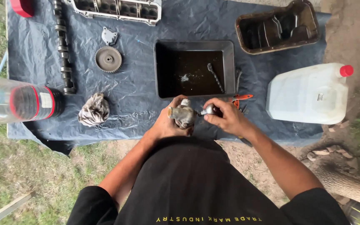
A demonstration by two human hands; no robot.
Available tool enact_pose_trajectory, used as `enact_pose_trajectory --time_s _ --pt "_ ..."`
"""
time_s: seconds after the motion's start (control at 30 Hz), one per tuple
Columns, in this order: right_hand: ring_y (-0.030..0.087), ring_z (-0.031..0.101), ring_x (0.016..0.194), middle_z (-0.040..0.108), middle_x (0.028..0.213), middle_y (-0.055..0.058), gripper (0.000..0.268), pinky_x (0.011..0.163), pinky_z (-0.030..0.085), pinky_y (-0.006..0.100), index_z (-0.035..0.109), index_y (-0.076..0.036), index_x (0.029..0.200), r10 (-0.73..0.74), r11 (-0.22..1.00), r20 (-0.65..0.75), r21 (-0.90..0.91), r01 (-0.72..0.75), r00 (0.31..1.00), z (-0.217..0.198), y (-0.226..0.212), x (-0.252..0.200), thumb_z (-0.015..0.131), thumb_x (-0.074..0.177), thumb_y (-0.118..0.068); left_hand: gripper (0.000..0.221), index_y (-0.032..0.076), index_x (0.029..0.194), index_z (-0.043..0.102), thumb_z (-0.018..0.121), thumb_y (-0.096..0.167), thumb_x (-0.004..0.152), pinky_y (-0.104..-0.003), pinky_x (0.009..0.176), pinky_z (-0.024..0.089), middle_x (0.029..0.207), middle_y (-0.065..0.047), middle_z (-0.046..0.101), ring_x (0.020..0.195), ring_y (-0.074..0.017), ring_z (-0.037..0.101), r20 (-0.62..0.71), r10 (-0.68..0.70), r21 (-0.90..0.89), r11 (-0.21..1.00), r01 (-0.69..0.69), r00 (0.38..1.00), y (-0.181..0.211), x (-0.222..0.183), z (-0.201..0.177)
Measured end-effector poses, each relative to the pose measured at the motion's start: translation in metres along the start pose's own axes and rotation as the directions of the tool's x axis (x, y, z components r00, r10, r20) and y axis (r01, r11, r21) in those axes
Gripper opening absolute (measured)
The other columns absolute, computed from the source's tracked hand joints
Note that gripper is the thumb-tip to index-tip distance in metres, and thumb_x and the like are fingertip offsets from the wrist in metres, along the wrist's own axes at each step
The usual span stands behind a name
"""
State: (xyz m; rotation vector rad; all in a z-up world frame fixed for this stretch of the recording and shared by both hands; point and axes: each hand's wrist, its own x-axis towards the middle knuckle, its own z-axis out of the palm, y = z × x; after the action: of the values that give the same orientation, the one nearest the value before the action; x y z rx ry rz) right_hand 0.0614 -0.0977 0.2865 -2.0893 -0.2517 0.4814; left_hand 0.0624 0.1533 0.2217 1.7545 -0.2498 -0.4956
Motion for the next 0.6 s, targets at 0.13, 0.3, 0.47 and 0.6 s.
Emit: enact_pose_trajectory --time_s 0.13,0.3,0.47,0.6 --pt "0.016 0.051 0.035 0.051 0.044 0.005 0.022 0.036 0.040 0.025 0.063 0.000 0.112 0.109 0.970 0.018 0.216 -0.110 0.994 0.013 -0.012 0.007 0.071 0.093 -0.010 0.111 0.018 0.144 0.041 0.093 0.038 0.047 -0.066 0.091 0.056 0.125 -0.018 0.063 0.097 -0.0539 0.069 -0.007 0.059 0.069 0.996 -0.059 0.998 -0.011 0.002 -0.006" --pt "0.017 0.037 0.027 0.041 0.043 0.011 0.027 0.028 0.028 0.026 0.060 0.000 0.113 0.337 0.852 0.033 0.415 -0.319 0.941 0.050 0.016 0.023 0.065 0.101 -0.023 0.110 0.016 0.142 0.040 0.090 0.053 0.051 -0.062 0.088 0.059 0.136 -0.010 0.054 0.091 -0.0494 0.071 -0.045 0.236 0.328 0.921 -0.209 0.971 -0.064 0.000 0.000" --pt "0.016 0.047 0.037 0.047 0.068 0.011 0.031 0.023 0.030 0.025 0.057 0.002 0.110 0.499 0.703 0.014 0.578 -0.414 0.866 0.085 0.059 0.035 0.063 0.104 -0.029 0.109 0.007 0.141 0.039 0.090 0.053 0.055 -0.056 0.093 0.058 0.133 -0.016 0.051 0.099 -0.0472 0.070 -0.073 0.329 0.450 0.854 -0.263 0.942 -0.102 0.003 0.014" --pt "0.015 0.051 0.044 0.050 0.073 0.009 0.042 0.027 0.030 0.022 0.053 -0.003 0.107 0.688 0.518 0.063 0.655 -0.550 0.723 0.107 0.080 0.032 0.060 0.104 -0.044 0.107 0.001 0.138 0.038 0.091 0.047 0.057 -0.048 0.107 0.051 0.129 -0.021 0.047 0.109 -0.0426 0.067 -0.025 0.409 0.613 0.727 -0.309 0.912 -0.141 0.006 0.040"
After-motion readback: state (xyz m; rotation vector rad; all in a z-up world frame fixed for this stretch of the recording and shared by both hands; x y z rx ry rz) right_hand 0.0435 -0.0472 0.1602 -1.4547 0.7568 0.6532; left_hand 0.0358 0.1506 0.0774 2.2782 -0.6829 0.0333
